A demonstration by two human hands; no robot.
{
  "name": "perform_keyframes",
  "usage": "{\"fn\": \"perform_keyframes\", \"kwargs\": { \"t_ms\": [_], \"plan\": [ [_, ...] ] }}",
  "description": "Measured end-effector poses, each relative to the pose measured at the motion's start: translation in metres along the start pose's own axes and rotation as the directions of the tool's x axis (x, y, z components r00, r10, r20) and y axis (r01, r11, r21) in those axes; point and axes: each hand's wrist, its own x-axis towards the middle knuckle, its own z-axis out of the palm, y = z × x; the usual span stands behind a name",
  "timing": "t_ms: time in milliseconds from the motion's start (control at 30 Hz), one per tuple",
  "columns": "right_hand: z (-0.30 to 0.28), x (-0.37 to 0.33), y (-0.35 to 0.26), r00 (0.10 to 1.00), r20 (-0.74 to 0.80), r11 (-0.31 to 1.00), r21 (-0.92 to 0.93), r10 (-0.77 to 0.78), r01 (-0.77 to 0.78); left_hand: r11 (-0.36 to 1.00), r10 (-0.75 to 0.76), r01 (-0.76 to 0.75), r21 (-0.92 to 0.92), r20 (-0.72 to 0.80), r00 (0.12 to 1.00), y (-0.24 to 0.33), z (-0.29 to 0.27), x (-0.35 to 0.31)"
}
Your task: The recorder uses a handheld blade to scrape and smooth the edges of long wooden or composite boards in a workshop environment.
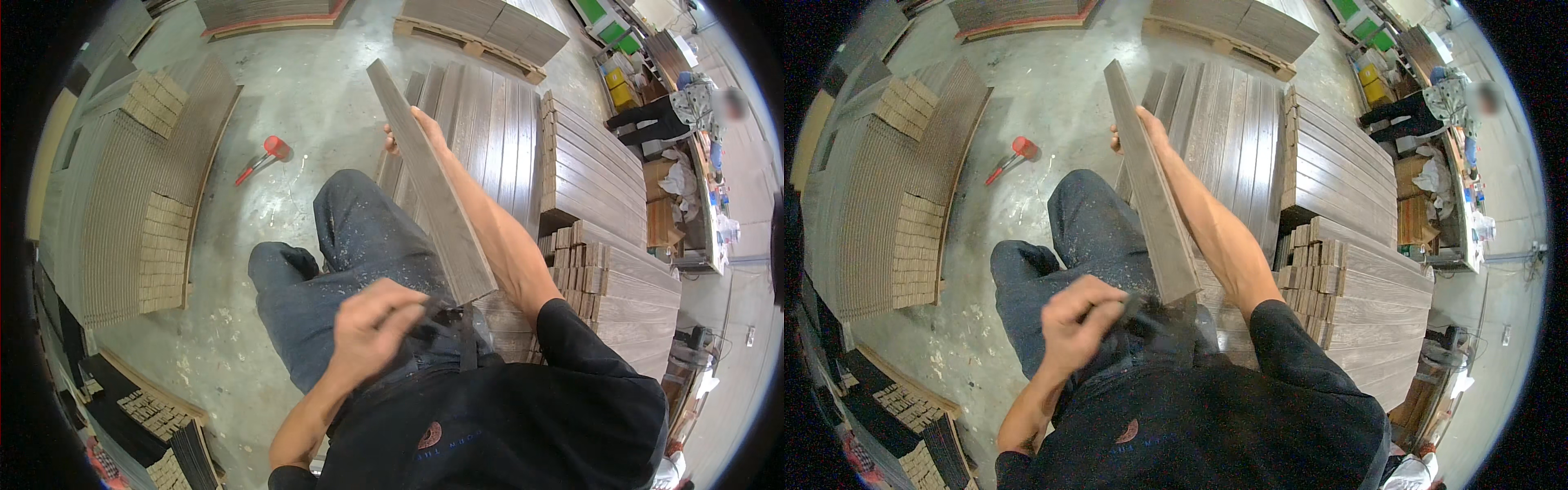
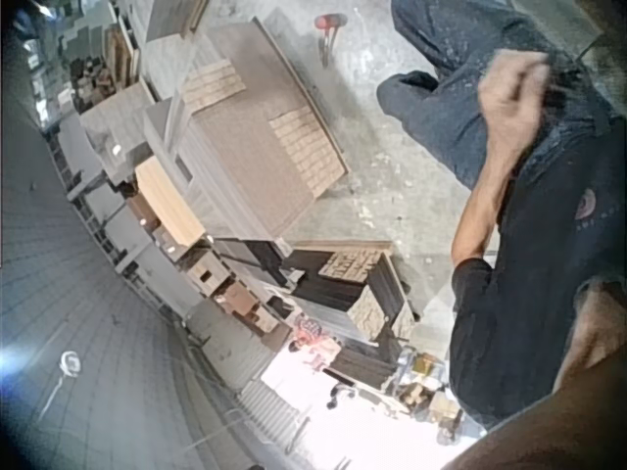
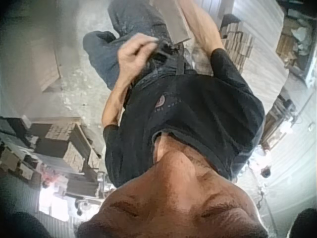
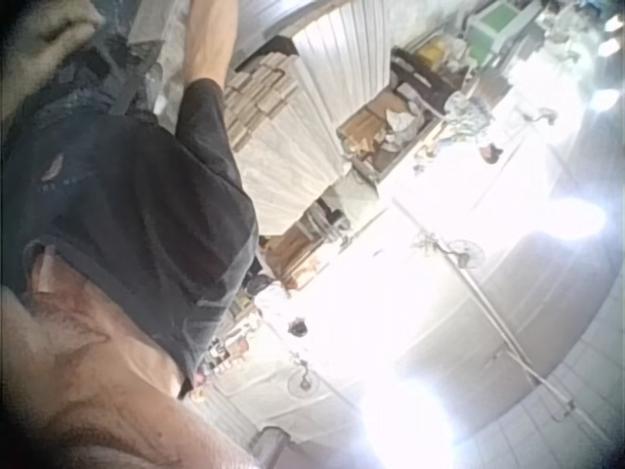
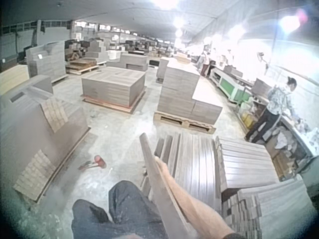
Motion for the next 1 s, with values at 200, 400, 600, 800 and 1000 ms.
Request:
{"fn": "perform_keyframes", "kwargs": {
  "t_ms": [200,400,600,800,1000],
  "plan": [
    [-0.012,-0.004,-0.016,0.998,-0.023,0.978,-0.202,-0.053,0.047,0.638,-0.618,0.32,-0.701,-0.218,0.755,-0.041,-0.032,-0.008],
    [0.019,-0.042,-0.031,0.984,0.092,0.56,-0.812,-0.152,0.162,0.489,-0.755,0.25,-0.836,-0.262,0.601,-0.074,-0.06,-0.021],
    [0.053,-0.098,0.001,0.908,0.394,0.019,-0.916,-0.139,0.401,0.695,-0.657,0.183,-0.695,-0.511,0.555,-0.061,-0.084,-0.009],
    [0.066,-0.137,0.049,0.896,0.438,-0.018,-0.898,0.073,0.44,0.913,-0.407,0.166,-0.372,-0.817,0.409,-0.071,-0.143,-0.004],
    [0.069,-0.142,0.062,0.807,0.587,-0.192,-0.787,0.06,0.587,0.939,-0.278,0.293,-0.18,-0.899,0.338,-0.107,-0.204,-0.013]
  ]
}}
